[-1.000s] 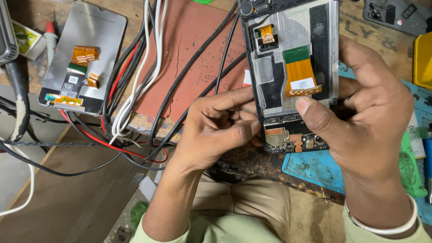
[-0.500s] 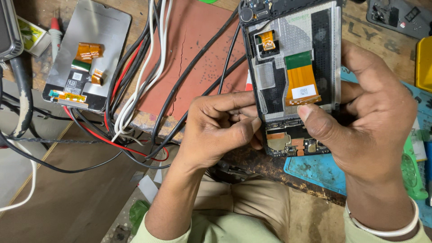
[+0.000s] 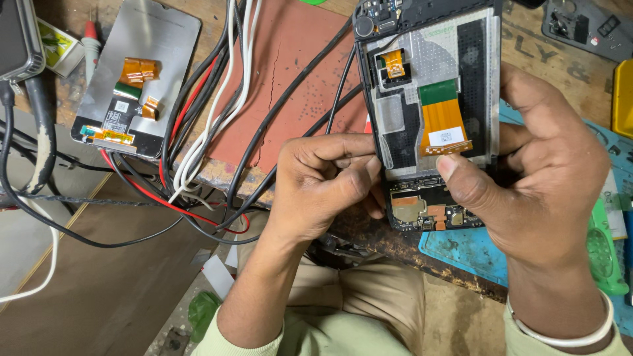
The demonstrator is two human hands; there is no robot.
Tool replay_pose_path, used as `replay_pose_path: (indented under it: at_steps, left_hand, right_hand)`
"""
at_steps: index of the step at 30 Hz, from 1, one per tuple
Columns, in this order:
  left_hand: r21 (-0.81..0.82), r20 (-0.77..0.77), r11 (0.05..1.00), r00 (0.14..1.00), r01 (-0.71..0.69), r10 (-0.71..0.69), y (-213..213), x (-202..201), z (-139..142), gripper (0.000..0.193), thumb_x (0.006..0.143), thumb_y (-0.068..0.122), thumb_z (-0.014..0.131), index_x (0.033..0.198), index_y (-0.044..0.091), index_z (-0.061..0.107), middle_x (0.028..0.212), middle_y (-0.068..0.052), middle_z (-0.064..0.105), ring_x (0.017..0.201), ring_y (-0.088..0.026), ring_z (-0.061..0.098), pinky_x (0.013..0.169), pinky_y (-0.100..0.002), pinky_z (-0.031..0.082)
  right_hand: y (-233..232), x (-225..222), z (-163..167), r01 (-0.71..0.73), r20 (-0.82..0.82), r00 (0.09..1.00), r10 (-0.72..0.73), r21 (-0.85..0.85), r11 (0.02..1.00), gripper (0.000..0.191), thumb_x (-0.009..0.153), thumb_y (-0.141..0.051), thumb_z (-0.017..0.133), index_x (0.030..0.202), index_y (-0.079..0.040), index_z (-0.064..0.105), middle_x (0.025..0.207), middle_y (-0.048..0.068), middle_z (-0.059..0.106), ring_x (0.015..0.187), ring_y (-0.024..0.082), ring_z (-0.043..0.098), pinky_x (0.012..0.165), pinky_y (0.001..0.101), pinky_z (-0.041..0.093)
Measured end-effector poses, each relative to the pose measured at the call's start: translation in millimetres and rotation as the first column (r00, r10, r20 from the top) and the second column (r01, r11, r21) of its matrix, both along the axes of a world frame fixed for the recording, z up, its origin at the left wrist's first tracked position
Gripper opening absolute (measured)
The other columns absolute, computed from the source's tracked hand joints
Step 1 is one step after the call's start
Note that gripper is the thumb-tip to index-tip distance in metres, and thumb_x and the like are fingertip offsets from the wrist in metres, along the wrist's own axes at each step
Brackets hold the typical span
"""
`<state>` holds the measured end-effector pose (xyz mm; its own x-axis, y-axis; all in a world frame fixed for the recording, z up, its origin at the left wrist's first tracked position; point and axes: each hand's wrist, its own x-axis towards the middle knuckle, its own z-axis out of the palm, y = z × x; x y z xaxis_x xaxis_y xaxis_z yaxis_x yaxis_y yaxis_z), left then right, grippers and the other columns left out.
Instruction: The person applies adhesive to the edges of a smartphone frame, then aligns and presses a display assembly into place. The person then flips the device and connects internal ribbon cables to the motherboard.
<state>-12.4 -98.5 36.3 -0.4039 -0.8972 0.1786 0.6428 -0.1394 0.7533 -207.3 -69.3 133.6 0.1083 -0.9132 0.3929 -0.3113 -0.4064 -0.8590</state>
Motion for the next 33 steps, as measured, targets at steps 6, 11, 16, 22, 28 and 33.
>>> replay_pose_path:
  at_steps: [6,11,16,22,28,33]
  left_hand:
    - [-0.012,-0.003,1.0,1.0,-0.016,0.016,1,-1,-1,0.026,0.102,0.006,0.065,0.118,-0.015,0.068,0.094,-0.014,0.073,0.073,-0.018,0.072,0.064,-0.032,0.063]
    - [-0.009,-0.018,0.999,0.999,-0.036,0.036,1,0,-1,0.029,0.103,0.011,0.067,0.116,-0.015,0.069,0.091,-0.013,0.072,0.07,-0.017,0.071,0.063,-0.031,0.063]
    - [-0.008,0.013,0.998,0.998,-0.059,0.059,-1,0,2,0.03,0.101,0.011,0.067,0.119,-0.014,0.069,0.09,-0.011,0.072,0.069,-0.016,0.07,0.06,-0.03,0.062]
    - [-0.103,0.01,0.985,0.99,-0.139,0.14,-5,-2,7,0.028,0.106,0.002,0.067,0.126,-0.017,0.067,0.089,-0.01,0.066,0.076,-0.012,0.059,0.069,-0.026,0.052]
    - [0.069,0.036,0.994,0.996,-0.086,0.084,-3,6,14,0.024,0.1,0.0,0.063,0.117,-0.016,0.069,0.093,-0.015,0.074,0.073,-0.017,0.073,0.066,-0.032,0.066]
    - [0.056,0.038,0.996,0.997,-0.073,0.071,-5,7,16,0.024,0.099,-0.001,0.064,0.118,-0.015,0.069,0.094,-0.017,0.075,0.072,-0.018,0.074,0.065,-0.032,0.065]
  right_hand:
    - [-1,0,0,0.01,-0.03,0.999,-0.01,-0.008,1.0,0.067,0.095,-0.012,0.075,0.147,0.016,0.045,0.127,0.02,0.067,0.104,0.018,0.072,0.086,0.0257,0.063]
    - [1,2,-1,0.004,0.006,1.0,-0.004,0.013,1.0,0.069,0.095,-0.013,0.077,0.149,0.015,0.045,0.124,0.018,0.068,0.102,0.017,0.073,0.086,0.0245,0.063]
    - [0,2,-2,0.019,-0.009,1.0,-0.019,0.004,1.0,0.069,0.094,-0.013,0.077,0.148,0.015,0.045,0.126,0.017,0.066,0.103,0.017,0.072,0.086,0.0244,0.063]
    - [0,2,-3,0.011,0.016,1.0,-0.011,0.004,1.0,0.069,0.094,-0.011,0.077,0.149,0.015,0.045,0.126,0.017,0.067,0.103,0.016,0.072,0.085,0.0238,0.062]
    - [1,4,-4,0.006,0.04,0.999,-0.007,0.026,1.0,0.069,0.093,-0.01,0.077,0.149,0.015,0.045,0.127,0.017,0.067,0.103,0.016,0.072,0.088,0.0243,0.062]
    - [2,4,-3,0.001,0.052,0.999,-0.003,0.048,0.999,0.067,0.095,-0.01,0.076,0.148,0.016,0.045,0.127,0.018,0.067,0.102,0.016,0.072,0.087,0.0249,0.062]
